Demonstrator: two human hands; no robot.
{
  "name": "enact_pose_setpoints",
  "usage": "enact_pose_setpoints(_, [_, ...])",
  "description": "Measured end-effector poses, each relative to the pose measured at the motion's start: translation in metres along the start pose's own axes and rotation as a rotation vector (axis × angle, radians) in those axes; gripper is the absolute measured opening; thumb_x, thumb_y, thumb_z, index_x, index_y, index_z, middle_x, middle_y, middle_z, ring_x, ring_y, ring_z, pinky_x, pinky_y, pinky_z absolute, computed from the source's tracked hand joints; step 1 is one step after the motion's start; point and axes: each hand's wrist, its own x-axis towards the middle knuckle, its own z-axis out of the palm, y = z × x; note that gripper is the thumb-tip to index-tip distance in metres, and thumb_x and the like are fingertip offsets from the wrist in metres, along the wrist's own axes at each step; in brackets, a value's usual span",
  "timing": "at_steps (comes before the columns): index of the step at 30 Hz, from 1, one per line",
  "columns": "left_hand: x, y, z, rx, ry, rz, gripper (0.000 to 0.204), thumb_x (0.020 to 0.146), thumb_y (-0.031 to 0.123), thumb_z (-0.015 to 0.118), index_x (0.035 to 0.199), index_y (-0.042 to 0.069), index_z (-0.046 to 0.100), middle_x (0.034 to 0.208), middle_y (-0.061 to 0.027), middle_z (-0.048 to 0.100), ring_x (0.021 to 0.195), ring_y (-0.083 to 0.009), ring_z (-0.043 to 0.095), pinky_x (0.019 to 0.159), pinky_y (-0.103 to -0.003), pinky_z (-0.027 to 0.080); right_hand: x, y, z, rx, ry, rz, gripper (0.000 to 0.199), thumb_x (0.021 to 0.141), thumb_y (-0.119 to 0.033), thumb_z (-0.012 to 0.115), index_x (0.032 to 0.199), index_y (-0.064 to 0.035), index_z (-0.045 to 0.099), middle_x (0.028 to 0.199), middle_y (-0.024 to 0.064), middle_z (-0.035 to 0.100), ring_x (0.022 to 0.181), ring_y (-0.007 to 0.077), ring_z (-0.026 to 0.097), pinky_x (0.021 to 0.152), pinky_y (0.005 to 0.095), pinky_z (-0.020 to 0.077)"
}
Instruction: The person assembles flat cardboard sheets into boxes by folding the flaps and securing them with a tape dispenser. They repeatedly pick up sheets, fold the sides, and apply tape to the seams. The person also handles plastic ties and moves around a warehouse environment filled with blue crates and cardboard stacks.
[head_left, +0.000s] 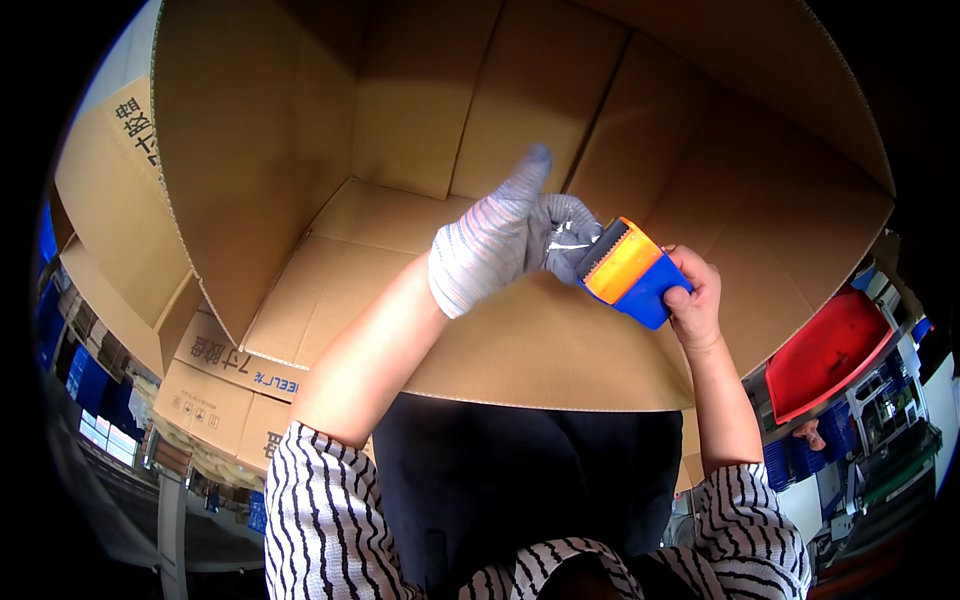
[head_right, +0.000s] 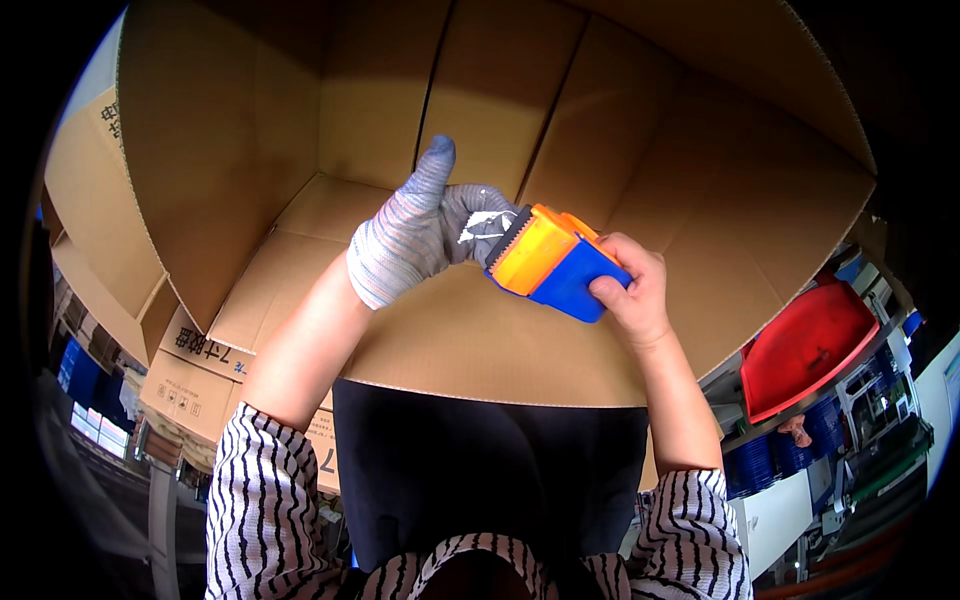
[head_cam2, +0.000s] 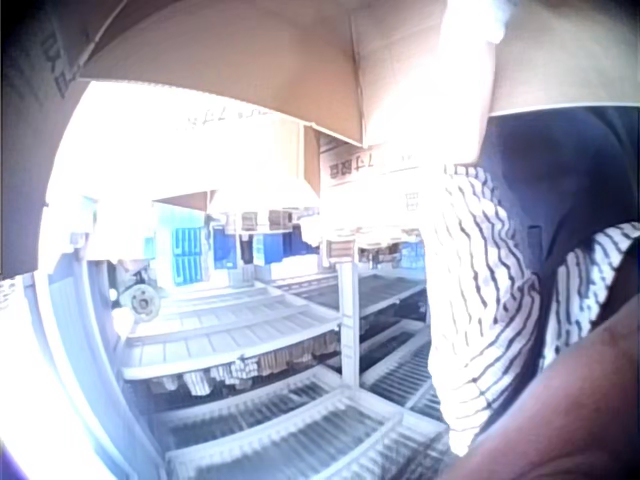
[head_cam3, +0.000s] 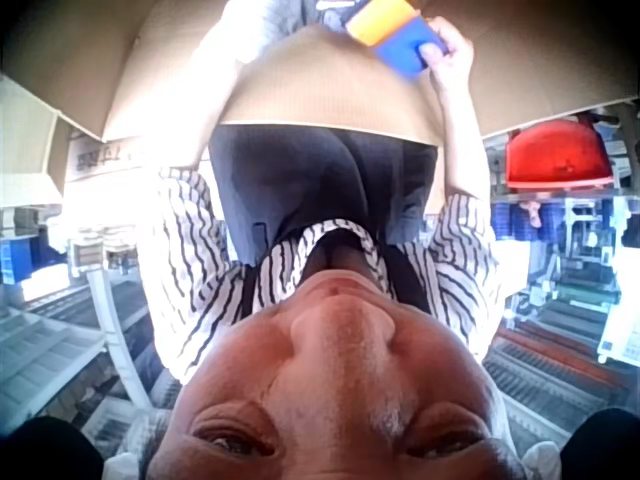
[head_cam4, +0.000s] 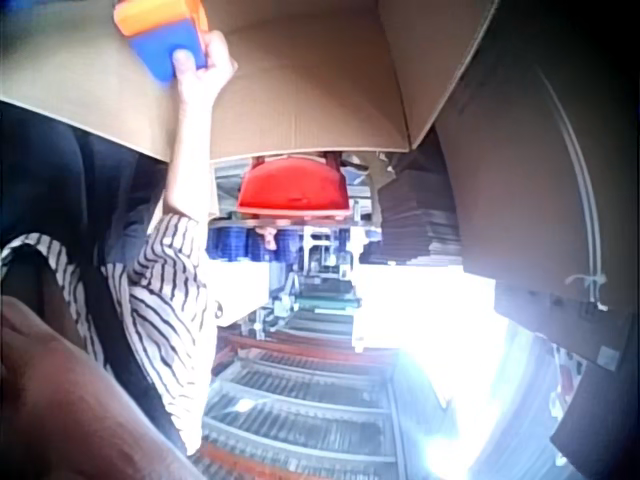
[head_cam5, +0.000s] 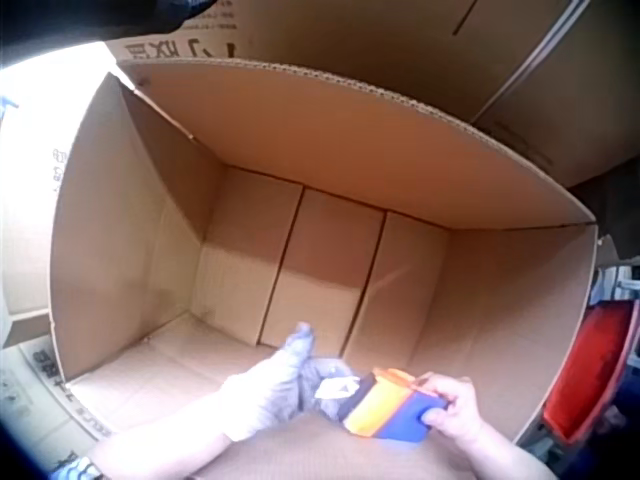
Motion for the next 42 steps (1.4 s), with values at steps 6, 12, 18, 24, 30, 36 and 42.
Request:
enact_pose_setpoints(6, [0.0, -0.003, -0.008, 0.639, 0.202, 0.099, 0.041, 0.089, 0.041, 0.061, 0.094, 0.001, 0.067, 0.084, -0.0097, 0.067, 0.081, -0.0186, 0.063, 0.079, -0.033, 0.051, 0.007, -0.007, -0.003, -0.11, -0.061, 0.048, 0.056, 0.071, -0.055, 0.074, 0.085, -0.0026, 0.061, 0.072, 0.0046, 0.058, 0.067, 0.0148, 0.057, 0.061, 0.0262, 0.0445])
enact_pose_setpoints(12, [-0.018, 0.094, -0.064, 1.348, 0.673, 0.217, 0.021, 0.087, 0.02, 0.064, 0.095, 0.001, 0.067, 0.084, -0.0056, 0.066, 0.079, -0.0144, 0.059, 0.075, -0.029, 0.048, 0.05, -0.052, -0.023, -0.931, -0.247, -0.043, 0.062, 0.066, -0.056, 0.075, 0.094, -0.004, 0.059, 0.074, 0.0176, 0.062, 0.071, 0.0343, 0.061, 0.063, 0.0402, 0.0488])
enact_pose_setpoints(18, [-0.006, 0.165, -0.216, 1.89, 1.162, 0.229, 0.033, 0.084, 0.035, 0.064, 0.101, 0.007, 0.067, 0.104, -0.0165, 0.065, 0.099, -0.034, 0.061, 0.087, -0.04, 0.048, 0.111, 0.005, -0.047, -1.457, -0.108, 0.557, 0.055, 0.075, -0.055, 0.064, 0.095, -0.0041, 0.066, 0.082, 0.0186, 0.067, 0.085, 0.0325, 0.066, 0.069, 0.0412, 0.0531])
enact_pose_setpoints(24, [0.098, 0.15, -0.253, 2.152, 1.42, 0.077, 0.02, 0.079, 0.017, 0.061, 0.097, 0.009, 0.067, 0.106, -0.017, 0.064, 0.099, -0.0339, 0.06, 0.085, -0.04, 0.049, 0.192, 0.112, -0.055, -1.55, -0.056, 0.692, 0.056, 0.076, -0.06, 0.058, 0.096, -0.0098, 0.072, 0.094, 0.0145, 0.069, 0.091, 0.0316, 0.066, 0.075, 0.0417, 0.0537])
enact_pose_setpoints(30, [0.094, 0.139, -0.268, 2.025, 1.68, 0.157, 0.056, 0.085, 0.05, 0.056, 0.125, 0.011, 0.051, 0.134, -0.0144, 0.047, 0.125, -0.0319, 0.042, 0.101, -0.044, 0.036, 0.211, 0.096, -0.041, -1.615, -0.093, 0.741, 0.054, 0.077, -0.061, 0.057, 0.099, -0.0134, 0.072, 0.1, 0.0123, 0.069, 0.095, 0.0296, 0.066, 0.077, 0.0406, 0.054])
enact_pose_setpoints(36, [0.133, 0.107, -0.304, 1.386, 2.147, 0.497, 0.079, 0.086, 0.057, 0.052, 0.145, 0.01, 0.027, 0.15, -0.0155, 0.028, 0.14, -0.0324, 0.022, 0.111, -0.053, 0.019, 0.217, 0.08, -0.012, -1.597, -0.141, 0.716, 0.048, 0.08, -0.055, 0.055, 0.098, -0.014, 0.072, 0.1, 0.0115, 0.069, 0.094, 0.0278, 0.067, 0.076, 0.0383, 0.0544])
enact_pose_setpoints(42, [0.243, -0.023, -0.223, 2.299, 0.927, 0.276, 0.058, 0.089, 0.042, 0.05, 0.138, 0.013, 0.039, 0.148, -0.011, 0.032, 0.14, -0.0303, 0.022, 0.11, -0.057, 0.015, 0.236, 0.082, 0.014, -1.701, -0.316, 0.632, 0.026, 0.086, -0.024, 0.052, 0.1, -0.0137, 0.072, 0.105, 0.0098, 0.069, 0.097, 0.0313, 0.066, 0.074, 0.0498, 0.0534])
